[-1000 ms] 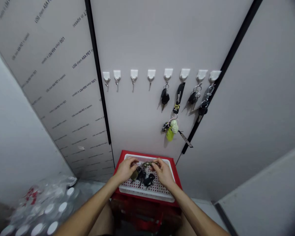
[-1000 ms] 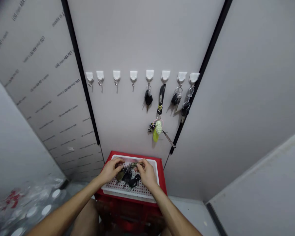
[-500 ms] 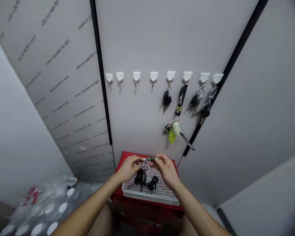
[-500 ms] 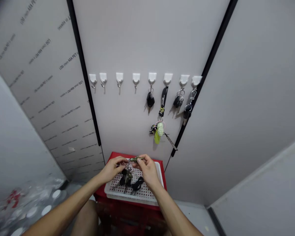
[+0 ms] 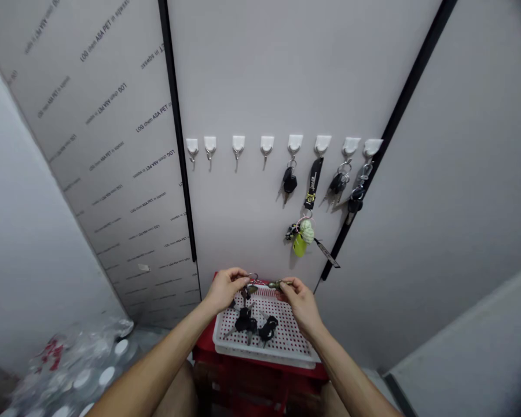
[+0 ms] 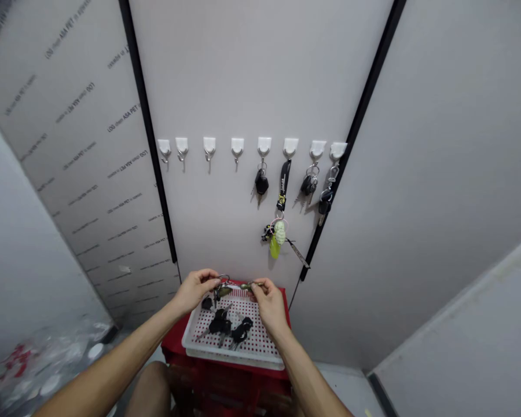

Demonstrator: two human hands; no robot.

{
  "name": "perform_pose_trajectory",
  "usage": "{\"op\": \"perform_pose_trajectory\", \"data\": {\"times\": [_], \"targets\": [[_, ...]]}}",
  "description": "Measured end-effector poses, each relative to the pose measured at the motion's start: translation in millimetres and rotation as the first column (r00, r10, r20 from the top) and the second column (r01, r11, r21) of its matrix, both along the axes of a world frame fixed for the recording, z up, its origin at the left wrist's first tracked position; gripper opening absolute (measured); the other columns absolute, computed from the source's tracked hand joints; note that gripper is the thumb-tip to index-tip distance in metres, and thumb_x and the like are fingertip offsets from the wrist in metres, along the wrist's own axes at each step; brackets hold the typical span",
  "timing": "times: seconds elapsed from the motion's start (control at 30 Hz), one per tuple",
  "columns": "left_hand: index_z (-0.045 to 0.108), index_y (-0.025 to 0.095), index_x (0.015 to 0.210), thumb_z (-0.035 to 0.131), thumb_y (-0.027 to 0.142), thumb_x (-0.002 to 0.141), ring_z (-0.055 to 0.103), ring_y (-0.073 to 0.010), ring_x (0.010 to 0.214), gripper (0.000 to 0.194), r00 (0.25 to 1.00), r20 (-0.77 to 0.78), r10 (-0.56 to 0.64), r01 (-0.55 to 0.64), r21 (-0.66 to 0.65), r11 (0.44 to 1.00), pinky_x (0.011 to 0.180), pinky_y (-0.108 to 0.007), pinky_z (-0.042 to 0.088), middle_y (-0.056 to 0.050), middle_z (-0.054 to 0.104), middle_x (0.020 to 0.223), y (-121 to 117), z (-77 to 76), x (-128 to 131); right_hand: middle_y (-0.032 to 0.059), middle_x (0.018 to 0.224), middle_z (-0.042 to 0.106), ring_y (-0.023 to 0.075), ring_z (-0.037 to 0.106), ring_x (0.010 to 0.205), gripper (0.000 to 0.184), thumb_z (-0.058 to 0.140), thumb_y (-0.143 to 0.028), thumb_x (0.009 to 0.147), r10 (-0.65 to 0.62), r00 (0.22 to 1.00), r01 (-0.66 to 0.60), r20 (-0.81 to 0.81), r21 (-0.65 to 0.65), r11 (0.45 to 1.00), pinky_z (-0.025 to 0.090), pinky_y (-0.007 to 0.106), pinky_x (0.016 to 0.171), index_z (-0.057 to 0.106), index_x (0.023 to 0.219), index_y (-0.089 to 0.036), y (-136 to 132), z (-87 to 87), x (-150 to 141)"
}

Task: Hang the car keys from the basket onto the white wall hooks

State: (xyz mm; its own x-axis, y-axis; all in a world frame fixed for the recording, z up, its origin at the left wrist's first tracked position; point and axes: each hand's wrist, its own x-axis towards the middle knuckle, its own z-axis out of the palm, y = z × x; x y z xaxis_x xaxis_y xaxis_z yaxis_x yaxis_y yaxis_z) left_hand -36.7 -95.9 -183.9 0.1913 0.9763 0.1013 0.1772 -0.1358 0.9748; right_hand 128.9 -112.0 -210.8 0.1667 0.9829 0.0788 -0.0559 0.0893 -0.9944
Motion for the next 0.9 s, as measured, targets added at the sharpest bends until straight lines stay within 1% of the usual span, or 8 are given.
{"op": "perform_pose_trajectory", "data": {"times": [0.17, 0.23, 0.3, 0.37, 0.5, 0.57, 0.67, 0.9], "targets": [[0.054, 0.013, 0.062, 0.045, 0.017, 0.058, 0.041, -0.0067, 0.05, 0.01, 0.991, -0.097, -0.097, 0.101, 0.033, 0.994, 0.052, -0.018, 0.032, 0.003, 0.049, 0.053, -4, 5.4, 5, 0.0053, 0.081, 0.056, 0.0157, 0.049, 0.077, 0.02, 0.046, -0.026, 0.062, 0.014, 0.927, -0.061, 0.375, 0.113, 0.992, 0.035, 0.029, 0.073, 0.051, 0.078, -0.015, -4, -3.2, -4], [0.054, 0.013, 0.063, 0.044, 0.016, 0.058, 0.041, -0.0069, 0.051, 0.011, 0.983, -0.129, -0.134, 0.14, 0.042, 0.989, 0.052, -0.018, 0.032, 0.003, 0.05, 0.053, -6, 4.2, 7, 0.0052, 0.088, 0.055, 0.0155, 0.047, 0.083, 0.023, 0.043, -0.025, 0.064, 0.108, 0.887, -0.179, 0.449, 0.119, 0.977, 0.034, 0.029, 0.076, 0.051, 0.084, -0.016, -7, -0.6, -8], [0.054, 0.013, 0.063, 0.044, 0.015, 0.058, 0.041, -0.007, 0.052, 0.011, 0.981, -0.128, -0.148, 0.156, 0.057, 0.986, 0.053, -0.018, 0.032, 0.002, 0.05, 0.055, -8, 4.0, 9, 0.004, 0.082, 0.056, 0.0145, 0.049, 0.078, 0.02, 0.041, -0.024, 0.066, 0.225, 0.843, -0.308, 0.49, 0.097, 0.946, 0.036, 0.027, 0.072, 0.052, 0.08, -0.016, -10, 1.9, -13], [0.052, 0.012, 0.062, 0.045, 0.014, 0.058, 0.042, -0.007, 0.054, 0.009, 0.982, -0.089, -0.166, 0.172, 0.068, 0.983, 0.053, -0.018, 0.033, 0.002, 0.049, 0.056, -8, 6.3, 9, 0.003, 0.073, 0.056, 0.0133, 0.05, 0.07, 0.017, 0.04, -0.022, 0.067, 0.273, 0.826, -0.357, 0.494, 0.081, 0.931, 0.038, 0.026, 0.067, 0.053, 0.075, -0.015, -11, 3.7, -17], [0.049, 0.012, 0.064, 0.046, 0.014, 0.058, 0.041, -0.0064, 0.055, 0.007, 0.97, -0.004, -0.242, 0.241, 0.074, 0.968, 0.053, -0.017, 0.033, 0.003, 0.047, 0.057, -10, 15.9, 10, 0.0033, 0.08, 0.054, 0.0128, 0.048, 0.074, 0.021, 0.042, -0.018, 0.065, 0.213, 0.867, -0.304, 0.45, 0.138, 0.943, 0.036, 0.025, 0.07, 0.05, 0.084, -0.015, -10, 9.5, -22], [0.048, 0.012, 0.063, 0.047, 0.013, 0.058, 0.039, -0.0053, 0.052, 0.006, 0.97, 0.024, -0.244, 0.241, 0.077, 0.967, 0.051, -0.016, 0.031, 0.004, 0.045, 0.055, -10, 21.0, 11, 0.0025, 0.077, 0.054, 0.0123, 0.047, 0.074, 0.02, 0.041, -0.018, 0.066, 0.293, 0.858, -0.381, 0.421, 0.14, 0.914, 0.036, 0.025, 0.07, 0.052, 0.083, -0.015, -10, 14.9, -23], [0.046, 0.013, 0.06, 0.046, 0.012, 0.057, 0.035, -0.0041, 0.048, 0.003, 0.981, 0.059, -0.187, 0.18, 0.1, 0.979, 0.048, -0.016, 0.03, 0.005, 0.041, 0.05, -8, 27.5, 11, 0.0006, 0.07, 0.054, 0.0111, 0.047, 0.069, 0.018, 0.041, -0.022, 0.067, 0.404, 0.85, -0.464, 0.337, 0.118, 0.878, 0.037, 0.023, 0.066, 0.053, 0.078, -0.015, -10, 23.9, -23], [0.044, 0.013, 0.057, 0.045, 0.012, 0.056, 0.036, -0.0045, 0.047, 0.002, 0.987, 0.14, -0.074, 0.057, 0.125, 0.99, 0.048, -0.017, 0.03, 0.006, 0.041, 0.049, -3, 37.0, 11, -0.0013, 0.07, 0.051, 0.0087, 0.045, 0.06, 0.026, 0.046, -0.028, 0.065, 0.448, 0.875, -0.473, 0.183, 0.126, 0.872, 0.037, 0.021, 0.058, 0.047, 0.089, -0.018, -8, 34.7, -27]]}}
